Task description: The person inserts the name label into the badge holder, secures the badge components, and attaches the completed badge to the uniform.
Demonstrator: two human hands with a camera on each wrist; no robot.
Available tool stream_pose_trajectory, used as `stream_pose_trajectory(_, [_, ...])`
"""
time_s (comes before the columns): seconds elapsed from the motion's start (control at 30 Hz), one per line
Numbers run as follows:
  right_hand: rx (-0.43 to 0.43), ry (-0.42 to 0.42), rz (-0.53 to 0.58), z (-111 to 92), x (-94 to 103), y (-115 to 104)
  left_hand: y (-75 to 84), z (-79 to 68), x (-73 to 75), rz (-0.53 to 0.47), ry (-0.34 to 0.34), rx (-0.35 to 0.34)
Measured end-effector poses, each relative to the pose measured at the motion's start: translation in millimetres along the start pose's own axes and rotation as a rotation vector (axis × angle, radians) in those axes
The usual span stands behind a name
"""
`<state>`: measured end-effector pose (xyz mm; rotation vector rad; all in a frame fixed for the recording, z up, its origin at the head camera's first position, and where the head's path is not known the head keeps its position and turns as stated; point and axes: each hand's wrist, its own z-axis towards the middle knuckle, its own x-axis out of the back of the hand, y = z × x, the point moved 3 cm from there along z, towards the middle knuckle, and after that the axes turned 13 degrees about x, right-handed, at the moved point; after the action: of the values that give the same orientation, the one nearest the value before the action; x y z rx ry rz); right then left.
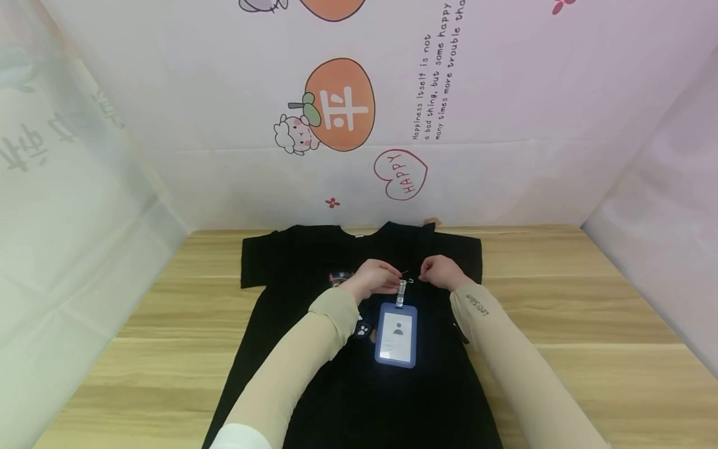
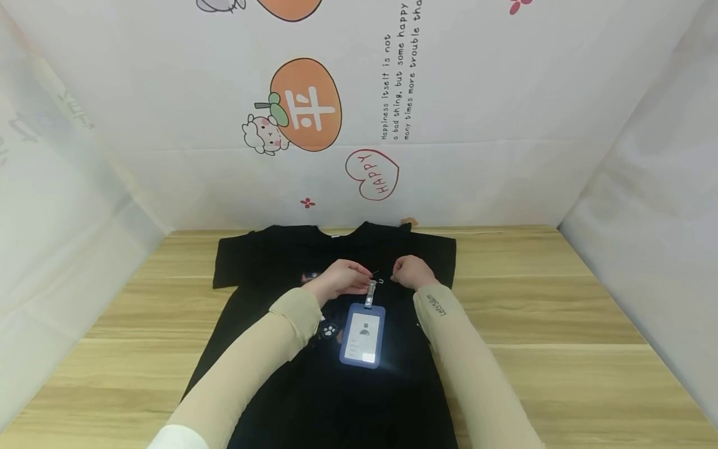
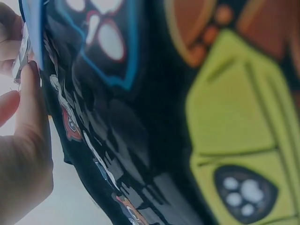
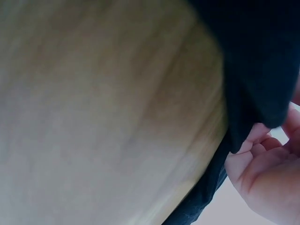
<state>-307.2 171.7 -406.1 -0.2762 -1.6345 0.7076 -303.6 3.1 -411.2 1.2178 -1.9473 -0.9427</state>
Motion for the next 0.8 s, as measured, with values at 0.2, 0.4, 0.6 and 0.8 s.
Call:
stream_pose_trajectory(0.2, [0.021,0.029,0.029,3.4,1.6,5.1,3.5,1.9,-1.9,0.02,0.005,0.004])
stream_pose_trajectory(0.4, [0.026,0.005,0.051,3.0,-0.5,8.5,2.2,0.7,-4.5,0.043,0.016,0.015])
stream_pose_trajectory(0.6, [0.073,-0.025,0.063,1.2,2.2,7.0,1.2,2.9,-6.0,0.058,0.027,0.002])
stream_pose_trajectory(0.8, [0.092,-0.042,0.071,-0.8,6.3,6.8,2.0,5.5,-9.6,0.079,0.033,-0.013])
